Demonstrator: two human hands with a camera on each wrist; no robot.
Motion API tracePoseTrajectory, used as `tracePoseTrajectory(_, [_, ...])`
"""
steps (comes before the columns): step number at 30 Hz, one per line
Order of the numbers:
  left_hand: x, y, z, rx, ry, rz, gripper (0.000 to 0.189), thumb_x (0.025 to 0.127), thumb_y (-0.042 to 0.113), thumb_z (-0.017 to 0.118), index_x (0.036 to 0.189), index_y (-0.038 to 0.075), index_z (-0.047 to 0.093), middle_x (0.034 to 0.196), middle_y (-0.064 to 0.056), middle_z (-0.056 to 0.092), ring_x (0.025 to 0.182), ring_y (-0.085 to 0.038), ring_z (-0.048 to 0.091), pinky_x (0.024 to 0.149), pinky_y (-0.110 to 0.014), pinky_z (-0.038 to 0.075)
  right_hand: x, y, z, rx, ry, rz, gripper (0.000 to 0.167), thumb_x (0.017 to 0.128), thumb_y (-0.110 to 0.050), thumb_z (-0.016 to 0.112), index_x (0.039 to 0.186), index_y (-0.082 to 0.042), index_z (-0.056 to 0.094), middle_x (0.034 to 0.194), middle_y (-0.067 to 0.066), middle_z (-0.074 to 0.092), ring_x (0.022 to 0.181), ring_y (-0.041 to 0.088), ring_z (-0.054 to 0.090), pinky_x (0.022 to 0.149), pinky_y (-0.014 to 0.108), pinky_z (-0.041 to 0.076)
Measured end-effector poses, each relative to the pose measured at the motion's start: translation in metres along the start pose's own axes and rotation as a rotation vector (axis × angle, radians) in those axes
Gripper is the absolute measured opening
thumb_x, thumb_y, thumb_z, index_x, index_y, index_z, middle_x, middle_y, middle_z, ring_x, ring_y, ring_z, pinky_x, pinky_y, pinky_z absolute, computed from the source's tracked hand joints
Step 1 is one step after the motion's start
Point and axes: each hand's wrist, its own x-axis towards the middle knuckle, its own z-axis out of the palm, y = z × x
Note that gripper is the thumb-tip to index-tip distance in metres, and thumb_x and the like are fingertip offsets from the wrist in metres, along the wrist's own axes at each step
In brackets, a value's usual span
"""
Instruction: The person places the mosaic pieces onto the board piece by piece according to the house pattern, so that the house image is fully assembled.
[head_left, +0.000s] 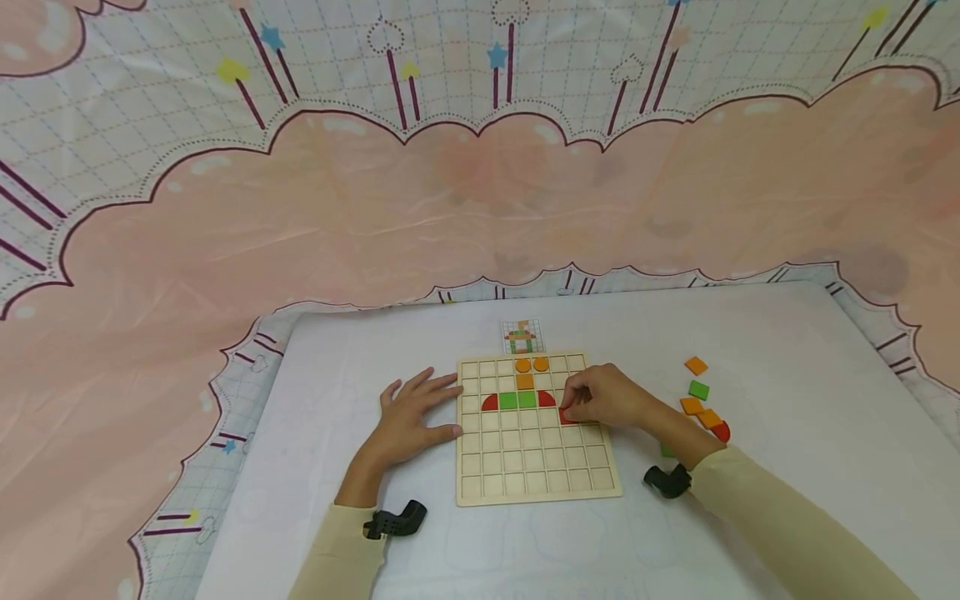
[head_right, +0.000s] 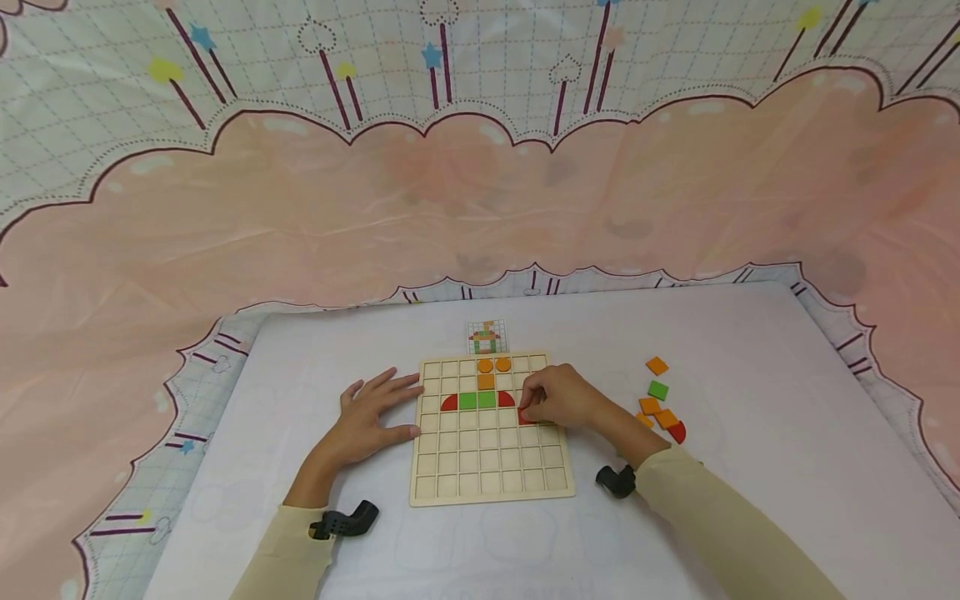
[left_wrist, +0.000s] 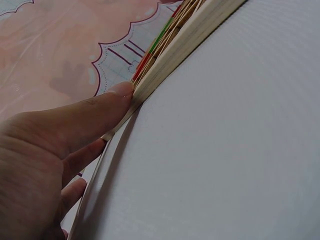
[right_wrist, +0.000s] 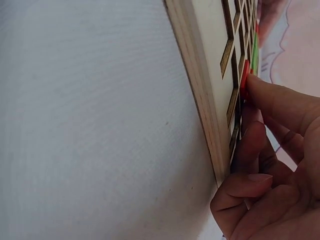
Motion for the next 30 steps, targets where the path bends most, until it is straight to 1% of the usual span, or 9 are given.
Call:
tracePoseTrajectory(4, [0.0, 0.0, 0.0, 0.001, 0.0, 0.0, 0.066, 0.083, 0.045, 0.08, 0.142, 0.023, 0.062, 0.156, 0.003, 0.051, 0.156, -0.03, 0.026, 0.118, -0.069, 0.004, -0.003, -0.001, 0.0, -0.025, 0.006, 0.005, 0.01, 0.086, -0.013, 0.081, 0.082, -0.019, 0.074, 0.074, -0.009, 0.064, 0.072, 0.01, 0.053, 0.064, 0.023, 0.044])
tracePoseTrajectory(9, [0.0, -0.001, 0.0, 0.007, 0.001, -0.004, 0.066, 0.083, 0.045, 0.081, 0.143, 0.024, 0.062, 0.156, 0.004, 0.051, 0.156, -0.03, 0.026, 0.118, -0.068, 0.004, -0.006, 0.0, -0.002, -0.045, 0.001, 0.031, 0.011, 0.085, -0.014, 0.082, 0.082, -0.019, 0.073, 0.072, -0.009, 0.062, 0.073, 0.011, 0.051, 0.065, 0.023, 0.043])
tracePoseTrajectory(15, [0.0, -0.001, 0.001, 0.013, 0.001, -0.011, 0.066, 0.083, 0.045, 0.08, 0.143, 0.024, 0.062, 0.157, 0.004, 0.051, 0.156, -0.03, 0.026, 0.118, -0.068, 0.003, -0.013, 0.006, -0.011, -0.043, -0.009, 0.049, 0.009, 0.085, -0.014, 0.081, 0.083, -0.02, 0.074, 0.074, -0.01, 0.064, 0.074, 0.012, 0.055, 0.066, 0.024, 0.046])
tracePoseTrajectory(18, [0.0, 0.0, 0.001, 0.01, -0.001, -0.012, 0.066, 0.083, 0.045, 0.08, 0.143, 0.023, 0.062, 0.157, 0.003, 0.051, 0.156, -0.03, 0.025, 0.118, -0.068, 0.003, -0.02, 0.012, -0.022, -0.06, 0.014, 0.073, 0.009, 0.085, -0.017, 0.081, 0.084, -0.022, 0.074, 0.076, -0.01, 0.065, 0.075, 0.012, 0.057, 0.069, 0.026, 0.048])
tracePoseTrajectory(23, [0.001, -0.001, 0.001, 0.014, -0.002, -0.008, 0.066, 0.083, 0.045, 0.08, 0.143, 0.024, 0.061, 0.157, 0.004, 0.05, 0.156, -0.03, 0.025, 0.118, -0.068, 0.003, -0.035, 0.025, -0.045, -0.118, 0.094, 0.128, 0.006, 0.088, -0.02, 0.08, 0.089, -0.023, 0.075, 0.079, -0.009, 0.065, 0.078, 0.014, 0.056, 0.071, 0.027, 0.047])
tracePoseTrajectory(26, [0.001, -0.002, 0.002, 0.019, -0.002, -0.007, 0.066, 0.083, 0.045, 0.08, 0.143, 0.024, 0.061, 0.157, 0.004, 0.05, 0.156, -0.03, 0.025, 0.118, -0.068, 0.003, -0.044, 0.035, -0.06, -0.144, 0.135, 0.179, 0.008, 0.088, -0.023, 0.08, 0.094, -0.02, 0.075, 0.082, -0.006, 0.066, 0.079, 0.016, 0.054, 0.068, 0.027, 0.046])
tracePoseTrajectory(30, [0.001, -0.002, 0.002, 0.018, -0.007, -0.013, 0.066, 0.083, 0.045, 0.08, 0.143, 0.024, 0.061, 0.157, 0.004, 0.05, 0.157, -0.03, 0.024, 0.118, -0.068, 0.003, -0.057, 0.049, -0.079, -0.157, 0.156, 0.266, 0.016, 0.09, -0.024, 0.078, 0.103, -0.015, 0.075, 0.091, 0.0, 0.067, 0.083, 0.019, 0.055, 0.063, 0.027, 0.05])
